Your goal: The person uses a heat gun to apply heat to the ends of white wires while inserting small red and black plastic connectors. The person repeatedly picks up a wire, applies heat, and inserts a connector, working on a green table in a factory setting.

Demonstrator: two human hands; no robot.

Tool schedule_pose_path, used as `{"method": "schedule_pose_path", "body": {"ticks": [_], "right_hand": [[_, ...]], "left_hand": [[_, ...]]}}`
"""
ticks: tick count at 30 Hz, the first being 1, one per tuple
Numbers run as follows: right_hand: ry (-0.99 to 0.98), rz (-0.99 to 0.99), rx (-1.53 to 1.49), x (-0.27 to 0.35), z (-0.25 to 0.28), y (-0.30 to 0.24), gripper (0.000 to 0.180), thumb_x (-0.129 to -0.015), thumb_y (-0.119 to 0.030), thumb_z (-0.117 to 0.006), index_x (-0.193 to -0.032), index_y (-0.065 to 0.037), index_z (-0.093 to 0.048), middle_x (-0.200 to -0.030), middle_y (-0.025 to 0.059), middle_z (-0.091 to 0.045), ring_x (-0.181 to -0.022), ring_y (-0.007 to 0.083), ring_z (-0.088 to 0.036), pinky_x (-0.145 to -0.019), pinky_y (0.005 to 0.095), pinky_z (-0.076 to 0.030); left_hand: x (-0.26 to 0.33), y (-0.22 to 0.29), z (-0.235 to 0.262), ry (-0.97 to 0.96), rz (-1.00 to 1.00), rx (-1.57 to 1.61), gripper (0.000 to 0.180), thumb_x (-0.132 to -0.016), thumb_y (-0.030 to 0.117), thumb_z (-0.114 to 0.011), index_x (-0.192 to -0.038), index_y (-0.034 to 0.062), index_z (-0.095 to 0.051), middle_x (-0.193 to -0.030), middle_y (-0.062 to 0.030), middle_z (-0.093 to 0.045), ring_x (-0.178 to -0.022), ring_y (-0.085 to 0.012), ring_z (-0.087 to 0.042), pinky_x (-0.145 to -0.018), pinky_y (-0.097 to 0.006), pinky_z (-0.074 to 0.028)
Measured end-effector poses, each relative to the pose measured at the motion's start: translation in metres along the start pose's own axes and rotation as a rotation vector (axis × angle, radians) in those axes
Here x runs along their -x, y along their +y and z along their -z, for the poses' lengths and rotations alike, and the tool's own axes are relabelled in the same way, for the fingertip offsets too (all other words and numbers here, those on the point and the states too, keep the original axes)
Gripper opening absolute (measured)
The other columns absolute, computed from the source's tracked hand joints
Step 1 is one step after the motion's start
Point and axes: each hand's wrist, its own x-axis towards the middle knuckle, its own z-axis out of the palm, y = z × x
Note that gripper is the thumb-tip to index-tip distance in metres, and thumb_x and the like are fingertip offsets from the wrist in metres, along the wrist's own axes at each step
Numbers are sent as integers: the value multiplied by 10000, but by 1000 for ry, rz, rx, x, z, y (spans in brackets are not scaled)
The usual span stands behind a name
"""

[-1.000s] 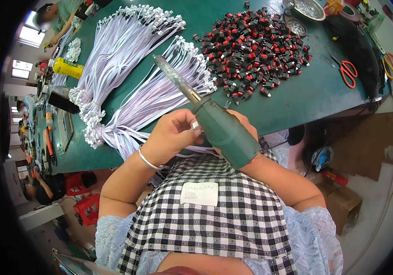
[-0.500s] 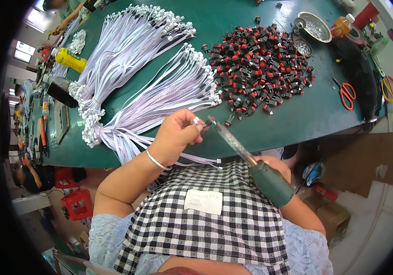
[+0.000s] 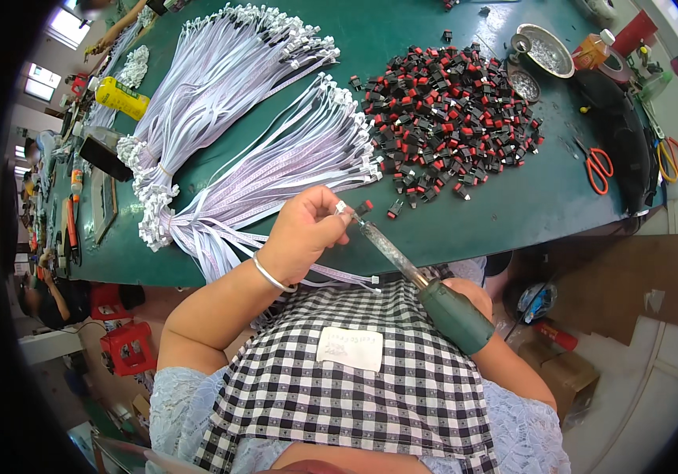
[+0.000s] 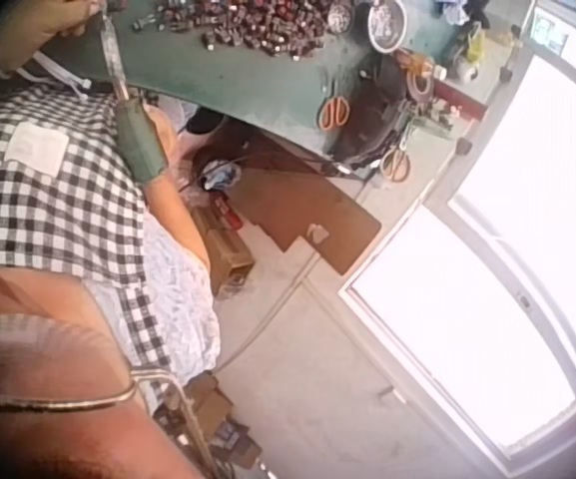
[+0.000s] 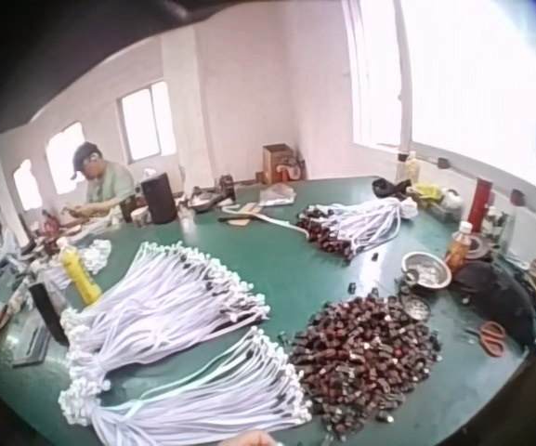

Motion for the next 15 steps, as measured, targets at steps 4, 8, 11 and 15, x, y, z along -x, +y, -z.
{"method": "schedule_pose_path", "body": {"ticks": [4,8,11,15], "right_hand": [[106,35,252,1,9,43,215,-745,-107,-609,-937,-29,-553,-743,92,-595,-641,201,-591,-572,282,-471],[259,549,820,-6,-4,20,257,-744,-100,-615,-974,-31,-524,-789,97,-599,-670,211,-596,-587,299,-482],[286,326,78,-1,-18,-11,214,-785,-93,-583,-980,-30,-523,-824,91,-594,-688,186,-591,-584,291,-482],[235,442,-66,-10,-32,-34,313,-821,-146,-536,-1094,-16,-455,-943,124,-560,-772,153,-573,-657,258,-471]], "left_hand": [[-1,0,0,-10,-4,-5,80,-795,69,-580,-789,39,-507,-738,-21,-556,-583,-65,-506,-516,-182,-371],[-4,-8,3,-15,5,12,72,-797,61,-573,-790,39,-504,-753,-31,-562,-586,-71,-496,-529,-191,-384],[-6,-7,4,-31,5,15,66,-799,51,-568,-791,41,-503,-778,-47,-573,-596,-74,-490,-544,-197,-396],[0,0,2,-81,-5,-26,65,-798,44,-570,-792,43,-505,-812,-60,-585,-617,-73,-496,-567,-198,-412]]}}
